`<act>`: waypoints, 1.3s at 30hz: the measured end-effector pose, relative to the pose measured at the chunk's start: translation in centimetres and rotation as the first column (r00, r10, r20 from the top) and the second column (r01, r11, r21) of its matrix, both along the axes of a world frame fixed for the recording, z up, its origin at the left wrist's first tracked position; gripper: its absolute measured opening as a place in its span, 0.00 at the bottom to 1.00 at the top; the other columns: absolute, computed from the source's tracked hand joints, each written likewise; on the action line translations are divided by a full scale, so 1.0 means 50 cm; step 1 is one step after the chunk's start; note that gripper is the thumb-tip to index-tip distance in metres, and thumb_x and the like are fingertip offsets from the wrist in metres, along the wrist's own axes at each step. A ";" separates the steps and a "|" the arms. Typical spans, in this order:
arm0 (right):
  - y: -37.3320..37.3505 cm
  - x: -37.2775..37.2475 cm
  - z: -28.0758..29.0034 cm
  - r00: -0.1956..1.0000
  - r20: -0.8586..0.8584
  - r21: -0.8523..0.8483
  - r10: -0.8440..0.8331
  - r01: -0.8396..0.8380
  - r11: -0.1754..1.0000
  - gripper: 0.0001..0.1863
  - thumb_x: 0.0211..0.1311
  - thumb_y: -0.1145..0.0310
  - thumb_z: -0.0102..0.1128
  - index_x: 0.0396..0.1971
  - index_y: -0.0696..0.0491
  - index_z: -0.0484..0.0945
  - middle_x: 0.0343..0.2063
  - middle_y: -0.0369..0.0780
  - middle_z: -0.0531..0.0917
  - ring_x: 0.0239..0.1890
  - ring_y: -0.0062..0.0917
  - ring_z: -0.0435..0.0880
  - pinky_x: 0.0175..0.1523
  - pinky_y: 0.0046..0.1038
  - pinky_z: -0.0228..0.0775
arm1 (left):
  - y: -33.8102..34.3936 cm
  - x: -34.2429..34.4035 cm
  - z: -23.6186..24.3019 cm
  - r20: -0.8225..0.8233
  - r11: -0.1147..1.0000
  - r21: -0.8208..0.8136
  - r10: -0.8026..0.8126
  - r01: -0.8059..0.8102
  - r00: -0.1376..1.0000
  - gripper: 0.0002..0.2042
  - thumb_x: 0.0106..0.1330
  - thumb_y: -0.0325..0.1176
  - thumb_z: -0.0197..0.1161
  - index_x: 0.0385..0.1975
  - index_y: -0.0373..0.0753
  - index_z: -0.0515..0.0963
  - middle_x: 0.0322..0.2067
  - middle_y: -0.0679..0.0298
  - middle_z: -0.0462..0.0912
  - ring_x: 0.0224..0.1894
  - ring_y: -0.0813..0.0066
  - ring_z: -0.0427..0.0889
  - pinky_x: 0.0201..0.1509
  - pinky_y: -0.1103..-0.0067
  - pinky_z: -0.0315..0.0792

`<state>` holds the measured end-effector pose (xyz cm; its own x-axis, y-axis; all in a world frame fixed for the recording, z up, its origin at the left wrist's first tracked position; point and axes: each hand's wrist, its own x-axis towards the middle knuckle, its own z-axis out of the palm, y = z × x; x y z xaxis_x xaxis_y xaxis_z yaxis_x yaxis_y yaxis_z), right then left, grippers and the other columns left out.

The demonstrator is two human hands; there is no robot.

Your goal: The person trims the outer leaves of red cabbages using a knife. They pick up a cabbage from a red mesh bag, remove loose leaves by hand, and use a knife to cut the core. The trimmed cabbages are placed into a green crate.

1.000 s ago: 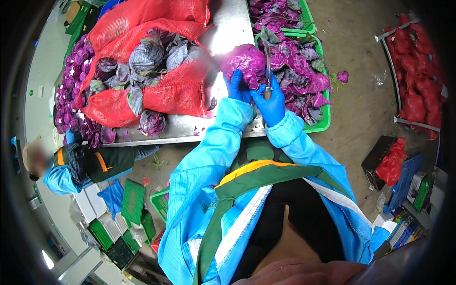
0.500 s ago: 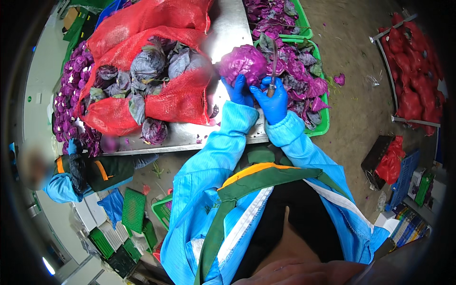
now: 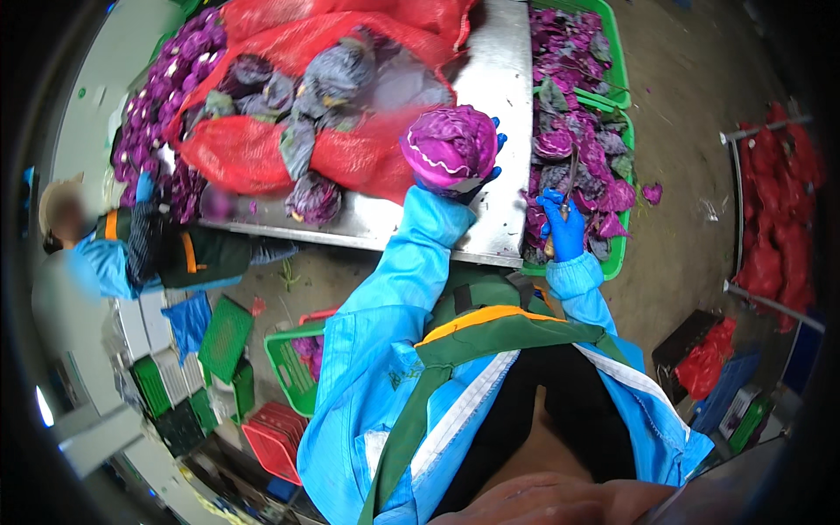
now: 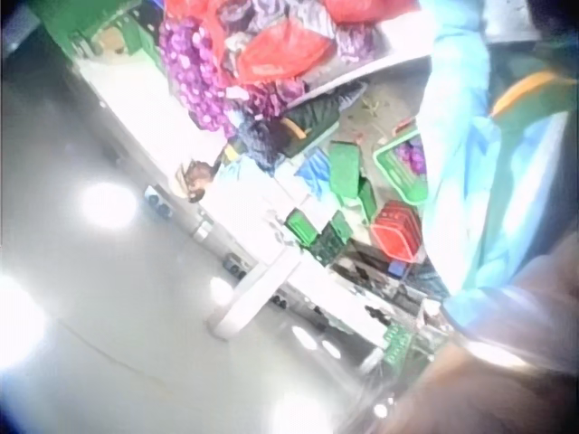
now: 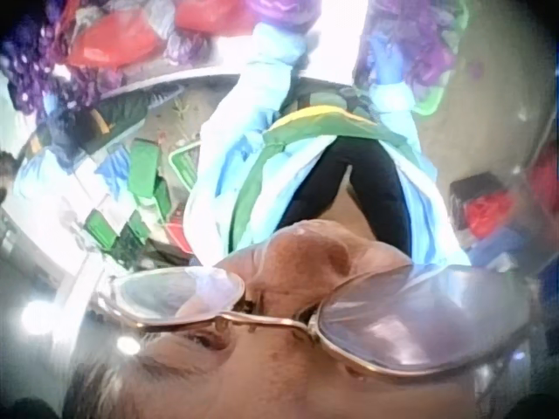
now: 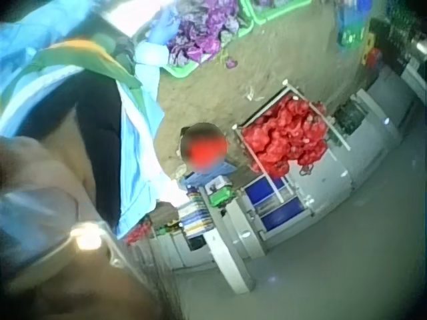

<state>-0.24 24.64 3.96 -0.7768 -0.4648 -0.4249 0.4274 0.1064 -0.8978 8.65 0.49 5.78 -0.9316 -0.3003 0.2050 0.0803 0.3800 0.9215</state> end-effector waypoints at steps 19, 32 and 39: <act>0.005 0.135 0.165 0.790 -0.219 -0.395 0.572 -0.608 0.688 0.25 0.59 0.74 0.61 0.57 0.56 0.69 0.50 0.36 0.78 0.23 0.10 0.70 0.27 0.14 0.66 | 0.310 0.264 0.082 -0.111 0.112 0.993 0.746 0.040 0.657 0.40 0.62 0.68 0.38 0.65 0.42 0.58 0.63 0.54 0.63 0.63 0.53 0.65 0.67 0.56 0.58; 0.097 0.083 0.132 0.875 -0.158 -0.355 0.457 -0.482 0.801 0.14 0.58 0.72 0.63 0.45 0.58 0.78 0.26 0.35 0.80 0.20 0.15 0.73 0.25 0.18 0.67 | 0.369 0.192 0.096 -0.328 0.594 0.709 0.755 -0.380 0.568 0.48 0.48 0.57 0.70 0.64 0.35 0.57 0.58 0.53 0.67 0.59 0.56 0.70 0.63 0.65 0.66; 0.061 0.135 0.110 0.742 -0.432 -0.179 0.513 -0.628 0.758 0.09 0.60 0.72 0.60 0.39 0.58 0.78 0.26 0.38 0.81 0.19 0.17 0.75 0.23 0.20 0.68 | 0.388 0.310 0.069 -0.184 0.353 0.927 0.718 -0.123 0.671 0.40 0.54 0.46 0.69 0.64 0.38 0.57 0.58 0.55 0.68 0.60 0.59 0.69 0.65 0.63 0.64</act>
